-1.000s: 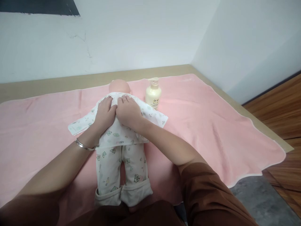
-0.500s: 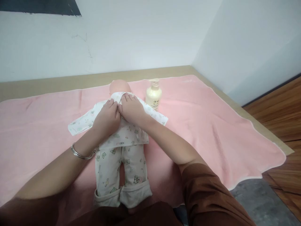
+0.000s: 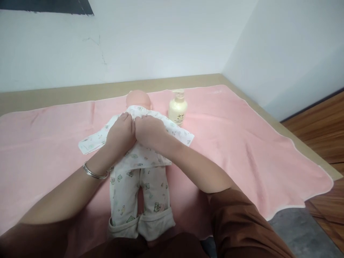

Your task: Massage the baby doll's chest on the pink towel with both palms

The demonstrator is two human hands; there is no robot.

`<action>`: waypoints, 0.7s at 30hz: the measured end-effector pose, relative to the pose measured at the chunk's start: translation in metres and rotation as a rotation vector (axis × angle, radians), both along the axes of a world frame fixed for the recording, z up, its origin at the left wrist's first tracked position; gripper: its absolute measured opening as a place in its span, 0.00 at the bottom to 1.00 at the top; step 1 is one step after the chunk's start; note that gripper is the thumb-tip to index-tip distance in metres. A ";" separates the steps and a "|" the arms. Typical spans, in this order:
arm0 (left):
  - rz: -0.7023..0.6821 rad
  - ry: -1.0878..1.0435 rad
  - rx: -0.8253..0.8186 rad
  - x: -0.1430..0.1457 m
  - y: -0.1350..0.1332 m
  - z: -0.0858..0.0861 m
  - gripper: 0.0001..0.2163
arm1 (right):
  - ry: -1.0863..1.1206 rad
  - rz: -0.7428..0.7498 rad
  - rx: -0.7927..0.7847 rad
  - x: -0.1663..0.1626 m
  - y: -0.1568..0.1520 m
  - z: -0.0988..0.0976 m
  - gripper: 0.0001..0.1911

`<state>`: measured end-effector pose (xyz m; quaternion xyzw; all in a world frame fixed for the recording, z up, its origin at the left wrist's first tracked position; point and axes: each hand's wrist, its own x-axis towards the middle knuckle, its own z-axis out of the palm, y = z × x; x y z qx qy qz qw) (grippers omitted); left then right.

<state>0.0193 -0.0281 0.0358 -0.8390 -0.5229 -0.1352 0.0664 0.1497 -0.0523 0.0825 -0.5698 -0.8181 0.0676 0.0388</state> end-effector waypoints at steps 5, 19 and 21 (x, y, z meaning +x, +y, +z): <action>-0.014 0.005 0.063 0.008 -0.019 -0.003 0.24 | -0.011 0.041 0.112 0.009 0.023 -0.014 0.19; 0.131 -0.370 -0.254 -0.013 0.016 0.014 0.13 | 0.142 0.089 0.195 0.002 0.029 -0.041 0.27; 0.158 -0.447 -0.238 -0.012 0.019 0.009 0.11 | 0.157 0.115 0.188 0.000 0.028 -0.042 0.28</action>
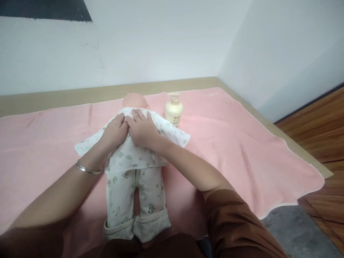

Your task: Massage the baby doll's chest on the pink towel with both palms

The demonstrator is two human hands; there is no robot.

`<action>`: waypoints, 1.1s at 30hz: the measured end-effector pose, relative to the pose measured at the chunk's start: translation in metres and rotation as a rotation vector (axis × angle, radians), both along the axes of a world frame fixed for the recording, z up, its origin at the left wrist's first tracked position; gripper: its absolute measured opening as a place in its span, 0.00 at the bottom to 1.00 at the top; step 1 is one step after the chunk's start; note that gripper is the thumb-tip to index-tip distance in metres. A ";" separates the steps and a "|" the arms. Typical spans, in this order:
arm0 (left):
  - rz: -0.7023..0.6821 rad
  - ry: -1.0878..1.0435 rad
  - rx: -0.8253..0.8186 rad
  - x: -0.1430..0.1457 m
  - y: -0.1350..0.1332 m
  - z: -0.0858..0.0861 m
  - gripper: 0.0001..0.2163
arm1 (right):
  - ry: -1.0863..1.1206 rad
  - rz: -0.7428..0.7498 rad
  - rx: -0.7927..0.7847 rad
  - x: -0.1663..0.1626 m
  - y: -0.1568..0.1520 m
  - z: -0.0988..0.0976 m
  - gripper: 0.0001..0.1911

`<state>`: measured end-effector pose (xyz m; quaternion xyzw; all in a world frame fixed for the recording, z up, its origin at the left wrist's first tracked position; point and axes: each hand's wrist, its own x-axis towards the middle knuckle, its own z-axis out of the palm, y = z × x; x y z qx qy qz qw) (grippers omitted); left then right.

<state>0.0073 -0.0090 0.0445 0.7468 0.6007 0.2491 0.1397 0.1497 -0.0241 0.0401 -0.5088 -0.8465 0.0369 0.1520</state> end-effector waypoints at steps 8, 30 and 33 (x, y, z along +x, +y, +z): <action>0.036 -0.159 0.119 0.002 0.003 -0.020 0.10 | 0.088 0.048 -0.046 0.005 0.014 -0.007 0.30; 0.060 -0.175 0.105 0.004 0.003 -0.024 0.24 | 0.108 -0.048 -0.006 0.010 0.017 -0.007 0.31; 0.076 -0.173 0.102 0.004 0.004 -0.025 0.25 | 0.077 -0.103 0.010 0.010 0.012 0.001 0.28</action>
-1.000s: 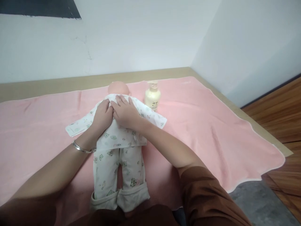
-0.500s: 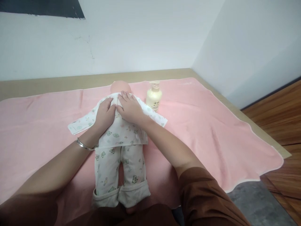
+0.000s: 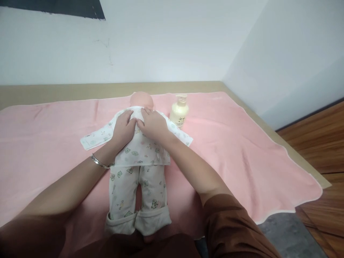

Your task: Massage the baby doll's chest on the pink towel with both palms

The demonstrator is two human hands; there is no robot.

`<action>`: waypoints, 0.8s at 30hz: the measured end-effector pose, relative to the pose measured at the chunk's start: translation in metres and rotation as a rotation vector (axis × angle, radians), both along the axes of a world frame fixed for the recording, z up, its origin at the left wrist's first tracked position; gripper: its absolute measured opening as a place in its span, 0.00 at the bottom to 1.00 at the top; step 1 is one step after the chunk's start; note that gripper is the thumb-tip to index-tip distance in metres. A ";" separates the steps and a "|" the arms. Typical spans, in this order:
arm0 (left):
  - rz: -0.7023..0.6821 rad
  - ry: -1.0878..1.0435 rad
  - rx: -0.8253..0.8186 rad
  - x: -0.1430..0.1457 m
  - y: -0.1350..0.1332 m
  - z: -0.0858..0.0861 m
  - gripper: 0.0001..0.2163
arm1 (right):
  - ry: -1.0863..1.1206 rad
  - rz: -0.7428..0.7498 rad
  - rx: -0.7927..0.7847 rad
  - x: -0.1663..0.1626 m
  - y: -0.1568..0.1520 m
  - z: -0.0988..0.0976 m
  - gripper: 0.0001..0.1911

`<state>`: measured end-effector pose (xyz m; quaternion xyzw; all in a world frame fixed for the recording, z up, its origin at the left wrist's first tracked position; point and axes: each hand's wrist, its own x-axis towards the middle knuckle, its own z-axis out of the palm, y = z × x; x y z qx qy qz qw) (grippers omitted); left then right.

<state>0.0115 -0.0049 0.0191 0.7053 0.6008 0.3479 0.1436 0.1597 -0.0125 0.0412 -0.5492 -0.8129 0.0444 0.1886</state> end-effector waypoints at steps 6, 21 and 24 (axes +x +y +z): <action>-0.006 0.024 0.025 0.000 0.003 -0.005 0.24 | -0.201 -0.175 -0.041 -0.011 -0.003 0.013 0.22; 0.004 0.120 0.044 0.006 -0.003 -0.006 0.24 | -0.020 -0.184 -0.127 -0.014 0.011 -0.002 0.34; -0.085 0.162 0.025 0.012 -0.016 0.001 0.26 | 0.024 -0.129 -0.165 -0.006 0.017 -0.003 0.35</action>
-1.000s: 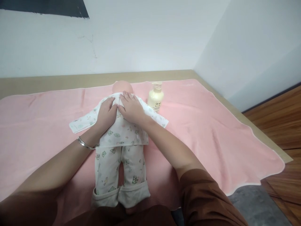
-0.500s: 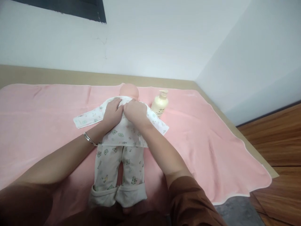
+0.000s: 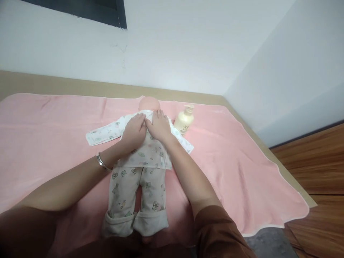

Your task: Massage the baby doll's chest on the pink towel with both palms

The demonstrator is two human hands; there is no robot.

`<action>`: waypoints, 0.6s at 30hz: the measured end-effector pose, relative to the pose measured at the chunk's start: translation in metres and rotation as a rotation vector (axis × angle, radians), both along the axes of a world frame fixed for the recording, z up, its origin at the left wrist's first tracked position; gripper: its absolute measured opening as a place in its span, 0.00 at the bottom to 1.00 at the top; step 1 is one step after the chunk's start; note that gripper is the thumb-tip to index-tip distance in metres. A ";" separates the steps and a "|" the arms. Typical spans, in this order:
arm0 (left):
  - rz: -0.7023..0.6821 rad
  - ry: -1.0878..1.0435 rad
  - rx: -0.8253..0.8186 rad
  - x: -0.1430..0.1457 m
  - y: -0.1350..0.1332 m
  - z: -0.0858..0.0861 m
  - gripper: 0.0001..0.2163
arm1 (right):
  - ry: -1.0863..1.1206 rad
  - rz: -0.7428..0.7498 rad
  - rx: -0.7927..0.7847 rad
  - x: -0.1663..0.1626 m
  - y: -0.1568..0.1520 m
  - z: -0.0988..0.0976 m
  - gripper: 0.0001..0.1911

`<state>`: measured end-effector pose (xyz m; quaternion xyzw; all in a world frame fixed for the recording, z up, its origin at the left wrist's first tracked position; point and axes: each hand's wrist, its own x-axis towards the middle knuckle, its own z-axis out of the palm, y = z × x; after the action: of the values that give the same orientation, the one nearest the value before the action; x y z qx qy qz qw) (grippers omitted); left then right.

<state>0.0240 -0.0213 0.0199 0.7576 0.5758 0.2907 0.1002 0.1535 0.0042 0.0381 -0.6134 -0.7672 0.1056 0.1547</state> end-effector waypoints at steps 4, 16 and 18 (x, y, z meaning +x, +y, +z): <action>-0.081 -0.018 -0.069 0.003 -0.010 0.010 0.26 | -0.058 0.009 -0.014 0.003 -0.006 0.007 0.33; 0.003 0.056 -0.058 -0.018 0.026 -0.002 0.25 | -0.339 -0.085 0.110 -0.025 -0.051 0.015 0.30; 0.002 0.117 -0.032 -0.017 0.020 -0.001 0.25 | -0.309 -0.014 0.111 -0.018 -0.040 0.013 0.29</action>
<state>0.0074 -0.0013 0.0191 0.7709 0.5861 0.2369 0.0781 0.1359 -0.0361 0.0509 -0.6181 -0.7824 -0.0334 0.0691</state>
